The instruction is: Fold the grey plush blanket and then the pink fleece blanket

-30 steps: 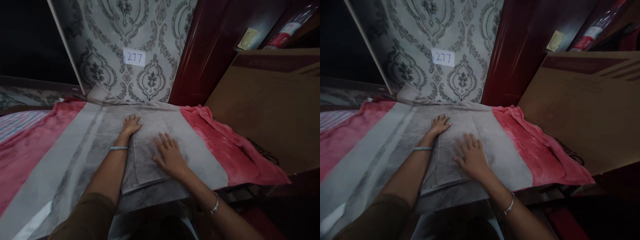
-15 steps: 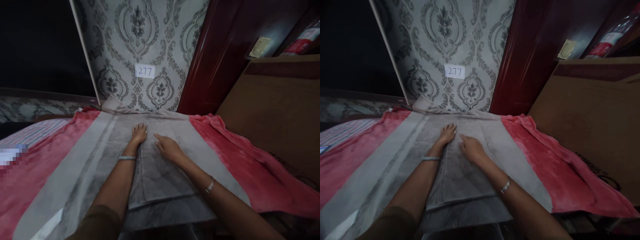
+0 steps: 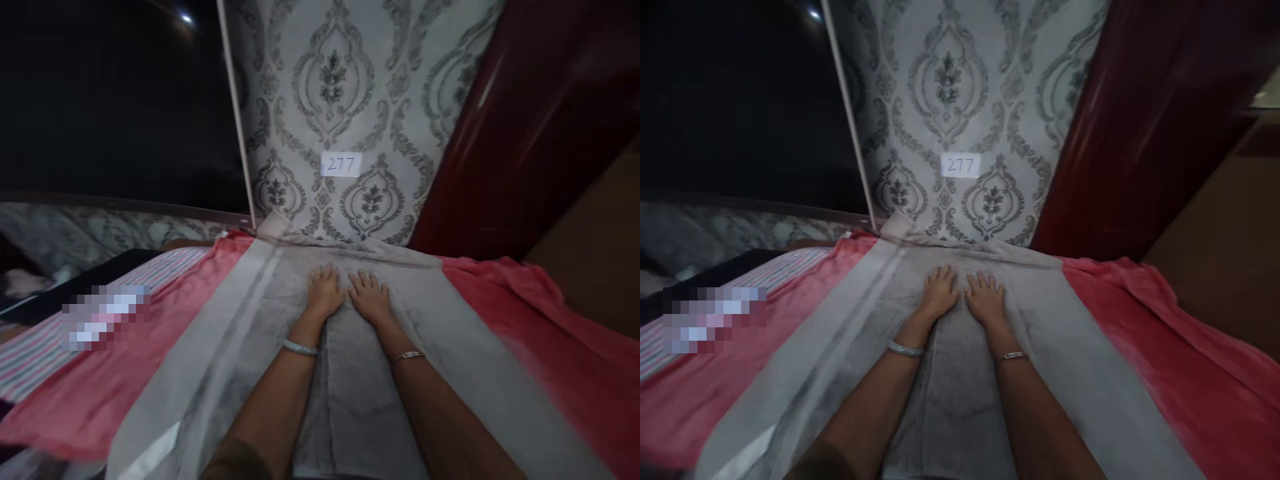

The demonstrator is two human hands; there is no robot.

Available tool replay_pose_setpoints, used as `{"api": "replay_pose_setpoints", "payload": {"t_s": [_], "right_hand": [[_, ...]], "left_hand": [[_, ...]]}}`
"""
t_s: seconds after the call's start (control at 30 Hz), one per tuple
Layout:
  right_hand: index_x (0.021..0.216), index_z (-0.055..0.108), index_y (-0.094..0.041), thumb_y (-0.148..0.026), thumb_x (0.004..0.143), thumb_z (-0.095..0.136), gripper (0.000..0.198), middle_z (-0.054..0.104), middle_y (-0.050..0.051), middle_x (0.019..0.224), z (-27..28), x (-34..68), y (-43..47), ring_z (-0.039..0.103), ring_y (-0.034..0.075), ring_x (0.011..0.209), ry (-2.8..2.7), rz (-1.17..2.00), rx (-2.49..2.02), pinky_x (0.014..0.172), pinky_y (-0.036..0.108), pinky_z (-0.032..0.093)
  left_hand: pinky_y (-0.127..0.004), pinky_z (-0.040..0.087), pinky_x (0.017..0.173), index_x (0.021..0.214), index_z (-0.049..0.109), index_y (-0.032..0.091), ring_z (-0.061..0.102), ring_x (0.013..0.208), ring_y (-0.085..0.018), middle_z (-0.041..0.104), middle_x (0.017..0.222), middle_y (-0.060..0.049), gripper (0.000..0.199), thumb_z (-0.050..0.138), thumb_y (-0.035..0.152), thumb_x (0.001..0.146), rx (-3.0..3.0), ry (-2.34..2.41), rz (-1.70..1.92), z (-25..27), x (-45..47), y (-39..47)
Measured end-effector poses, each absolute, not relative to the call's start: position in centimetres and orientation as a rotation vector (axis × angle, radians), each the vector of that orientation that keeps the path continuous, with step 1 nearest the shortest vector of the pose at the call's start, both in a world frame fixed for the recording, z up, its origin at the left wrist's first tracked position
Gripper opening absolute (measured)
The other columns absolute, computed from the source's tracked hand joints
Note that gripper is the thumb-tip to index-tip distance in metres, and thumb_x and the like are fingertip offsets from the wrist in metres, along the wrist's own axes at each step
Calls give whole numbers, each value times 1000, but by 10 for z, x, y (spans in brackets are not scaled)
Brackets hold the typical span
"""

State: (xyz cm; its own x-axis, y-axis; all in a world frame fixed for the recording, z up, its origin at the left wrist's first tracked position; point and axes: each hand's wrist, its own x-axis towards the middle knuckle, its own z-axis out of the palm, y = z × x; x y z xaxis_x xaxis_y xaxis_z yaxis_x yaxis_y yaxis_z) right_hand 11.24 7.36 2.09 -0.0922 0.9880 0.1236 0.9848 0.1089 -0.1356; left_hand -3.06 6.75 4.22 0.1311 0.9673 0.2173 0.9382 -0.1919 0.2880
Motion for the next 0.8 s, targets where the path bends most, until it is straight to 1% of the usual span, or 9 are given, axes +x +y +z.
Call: {"api": "replay_pose_setpoints", "payload": {"t_s": [0.07, 0.17, 0.23, 0.3, 0.4, 0.53, 0.63, 0.7, 0.8], "right_hand": [[157, 36, -32, -43, 105, 25, 54, 28, 3, 166, 18, 114, 75, 26, 33, 150, -2204, -7, -1999, 116, 60, 26], [157, 36, -32, -43, 104, 22, 56, 29, 4, 166, 12, 116, 80, 28, 33, 149, -2213, -49, -2007, 115, 61, 27], [157, 36, -33, -44, 103, 21, 57, 28, 4, 166, 8, 118, 82, 29, 32, 149, -2219, -43, -2008, 115, 62, 27], [157, 36, -34, -46, 102, 19, 59, 27, 3, 166, 5, 120, 83, 29, 33, 149, -2224, -15, -2014, 115, 62, 27], [158, 35, -33, -47, 101, 18, 61, 27, 2, 166, 2, 122, 85, 28, 33, 149, -2237, 0, -2003, 115, 61, 28], [158, 34, -32, -46, 100, 17, 62, 26, 2, 167, -3, 122, 88, 28, 32, 150, -2229, -2, -1985, 116, 61, 27], [158, 35, -33, -46, 100, 16, 62, 26, 3, 166, -4, 121, 89, 27, 33, 150, -2206, 16, -1997, 116, 62, 26], [157, 36, -33, -46, 100, 16, 62, 27, 4, 166, -4, 120, 88, 28, 33, 150, -2200, 19, -1991, 116, 63, 25], [158, 35, -32, -46, 100, 16, 63, 27, 4, 166, 0, 119, 86, 27, 33, 150, -2209, 40, -1984, 116, 62, 25]], "left_hand": [[-59, 19, 123, 152, 42, 26, 18, 155, -30, 29, 166, -6, 59, 41, 44, 95, 2338, 1845, 600, 44, -29, 67], [-60, 11, 124, 154, 38, 28, 14, 156, -27, 28, 167, -3, 61, 32, 51, 98, 2338, 1745, 437, 43, -27, 71], [-59, 7, 125, 155, 36, 26, 13, 156, -28, 25, 168, -4, 64, 27, 54, 98, 2293, 1763, 332, 39, -25, 74], [-58, 5, 125, 157, 33, 20, 12, 156, -28, 23, 168, -7, 70, 24, 56, 97, 2278, 1792, 302, 36, -26, 76], [-57, 7, 125, 158, 30, 17, 13, 156, -28, 23, 168, -10, 76, 22, 59, 95, 2261, 1835, 292, 32, -32, 76], [-60, 13, 123, 158, 30, 23, 9, 157, -27, 23, 168, -8, 76, 25, 62, 93, 2209, 1848, 272, 38, -49, 74], [-64, 13, 122, 157, 31, 26, 9, 157, -29, 22, 168, -6, 72, 29, 61, 94, 2199, 1816, 178, 52, -58, 63], [-65, 11, 122, 154, 37, 23, 12, 156, -31, 24, 167, -10, 71, 30, 61, 94, 2234, 1821, 174, 59, -58, 43], [-59, 11, 124, 151, 41, 13, 16, 155, -32, 27, 165, -19, 78, 32, 65, 94, 2408, 1718, 342, 55, -55, -8]]}}
